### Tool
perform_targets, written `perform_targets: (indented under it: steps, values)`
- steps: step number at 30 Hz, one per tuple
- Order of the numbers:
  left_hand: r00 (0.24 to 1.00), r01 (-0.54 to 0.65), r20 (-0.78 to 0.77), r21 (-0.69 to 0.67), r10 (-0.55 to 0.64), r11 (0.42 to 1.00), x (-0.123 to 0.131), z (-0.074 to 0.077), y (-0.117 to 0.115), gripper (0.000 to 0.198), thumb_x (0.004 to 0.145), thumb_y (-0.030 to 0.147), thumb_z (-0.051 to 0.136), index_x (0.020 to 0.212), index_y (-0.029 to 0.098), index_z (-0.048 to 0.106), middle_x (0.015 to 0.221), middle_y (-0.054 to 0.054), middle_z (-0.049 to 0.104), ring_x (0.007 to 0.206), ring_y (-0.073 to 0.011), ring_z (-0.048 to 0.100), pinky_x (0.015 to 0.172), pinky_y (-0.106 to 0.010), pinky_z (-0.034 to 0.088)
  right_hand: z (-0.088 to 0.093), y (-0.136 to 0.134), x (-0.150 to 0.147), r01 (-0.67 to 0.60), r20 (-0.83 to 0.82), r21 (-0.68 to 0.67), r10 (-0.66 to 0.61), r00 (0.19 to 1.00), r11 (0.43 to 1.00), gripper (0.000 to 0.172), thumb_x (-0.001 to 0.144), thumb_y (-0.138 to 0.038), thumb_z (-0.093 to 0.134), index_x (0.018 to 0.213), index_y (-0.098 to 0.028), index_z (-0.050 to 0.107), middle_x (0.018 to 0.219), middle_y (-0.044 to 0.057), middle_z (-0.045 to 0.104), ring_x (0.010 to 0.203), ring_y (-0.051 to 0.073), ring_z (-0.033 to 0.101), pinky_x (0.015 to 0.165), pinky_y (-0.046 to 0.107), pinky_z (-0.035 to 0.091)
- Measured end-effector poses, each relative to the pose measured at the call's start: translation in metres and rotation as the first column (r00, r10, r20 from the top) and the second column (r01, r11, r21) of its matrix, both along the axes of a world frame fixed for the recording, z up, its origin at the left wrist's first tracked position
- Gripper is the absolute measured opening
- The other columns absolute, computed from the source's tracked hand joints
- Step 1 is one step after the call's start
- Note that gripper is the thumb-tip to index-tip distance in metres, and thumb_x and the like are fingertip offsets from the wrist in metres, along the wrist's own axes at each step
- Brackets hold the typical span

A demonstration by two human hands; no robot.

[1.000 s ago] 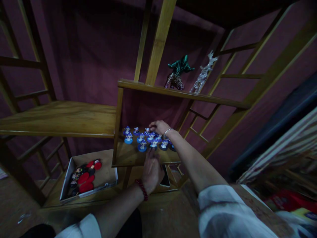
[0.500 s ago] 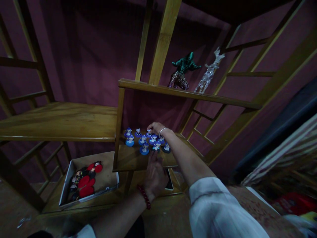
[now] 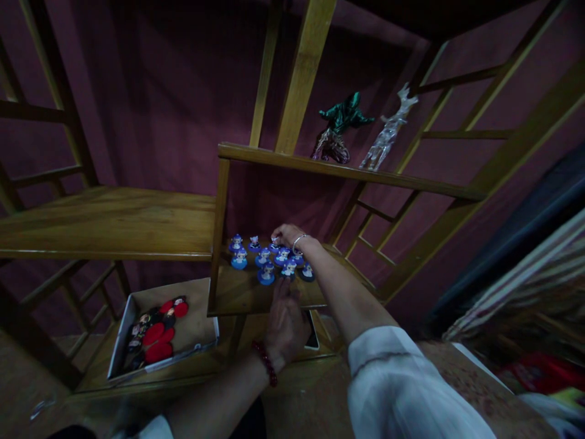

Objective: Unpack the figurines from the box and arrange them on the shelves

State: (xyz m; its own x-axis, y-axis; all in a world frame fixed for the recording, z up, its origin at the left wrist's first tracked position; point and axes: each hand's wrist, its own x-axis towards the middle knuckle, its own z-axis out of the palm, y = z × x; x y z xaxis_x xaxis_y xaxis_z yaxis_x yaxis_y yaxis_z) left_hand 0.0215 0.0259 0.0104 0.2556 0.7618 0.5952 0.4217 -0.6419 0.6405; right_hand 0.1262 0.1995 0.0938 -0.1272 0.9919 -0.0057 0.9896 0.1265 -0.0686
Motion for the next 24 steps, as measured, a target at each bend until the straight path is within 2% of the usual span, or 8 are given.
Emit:
perform_targets:
  steps: [4,8,16,20,24]
  values:
    - [1.000,0.012,0.001,-0.009,-0.012,1.000,-0.002,0.003,-0.003,0.033,0.062,0.004,0.045,0.094,0.008,0.053,0.112,-0.018,0.052,0.117,-0.0265,0.039,0.095,-0.048,0.037,0.005,-0.007,-0.001,-0.016,-0.020,0.015,0.017,1.000,1.000,0.028,0.068,-0.025,0.062,0.096,-0.024,0.064,0.094,0.000,0.066,0.086,0.013,0.059,0.071,0.017,0.042]
    - [1.000,-0.002,-0.003,-0.022,0.002,1.000,-0.002,0.004,-0.005,0.033,0.061,0.003,0.045,0.093,0.010,0.054,0.112,-0.015,0.053,0.117,-0.0275,0.038,0.095,-0.051,0.036,0.016,-0.019,-0.001,-0.025,-0.003,0.087,0.025,1.000,0.996,0.036,0.070,-0.026,0.059,0.106,-0.025,0.059,0.099,0.001,0.065,0.090,0.014,0.058,0.075,0.020,0.043]
    - [0.999,-0.002,-0.052,-0.046,-0.001,0.999,-0.002,0.003,-0.006,0.036,0.061,0.003,0.046,0.094,0.011,0.056,0.115,-0.014,0.052,0.117,-0.0280,0.038,0.097,-0.050,0.035,0.036,-0.067,-0.011,-0.097,-0.036,0.217,0.107,0.994,0.971,0.029,0.074,-0.030,0.054,0.102,-0.025,0.061,0.097,0.001,0.065,0.090,0.015,0.059,0.079,0.021,0.042]
    - [0.997,-0.001,-0.081,-0.039,-0.002,0.999,-0.020,0.005,-0.015,0.042,0.059,-0.001,0.044,0.097,0.010,0.056,0.114,-0.013,0.052,0.115,-0.0251,0.040,0.096,-0.043,0.038,0.035,-0.102,-0.024,-0.145,-0.055,0.283,0.166,0.985,0.948,0.027,0.078,-0.029,0.049,0.101,-0.023,0.061,0.099,0.002,0.064,0.088,0.014,0.059,0.080,0.021,0.042]
    - [0.991,-0.066,-0.120,-0.005,0.065,0.998,-0.046,0.006,-0.022,0.043,0.058,-0.003,0.041,0.096,0.010,0.058,0.116,-0.013,0.050,0.114,-0.0230,0.040,0.096,-0.039,0.038,0.021,-0.136,-0.034,-0.147,-0.146,0.428,0.229,0.963,0.892,0.025,0.079,-0.024,0.047,0.099,-0.019,0.062,0.097,0.004,0.064,0.088,0.015,0.058,0.084,0.025,0.042]
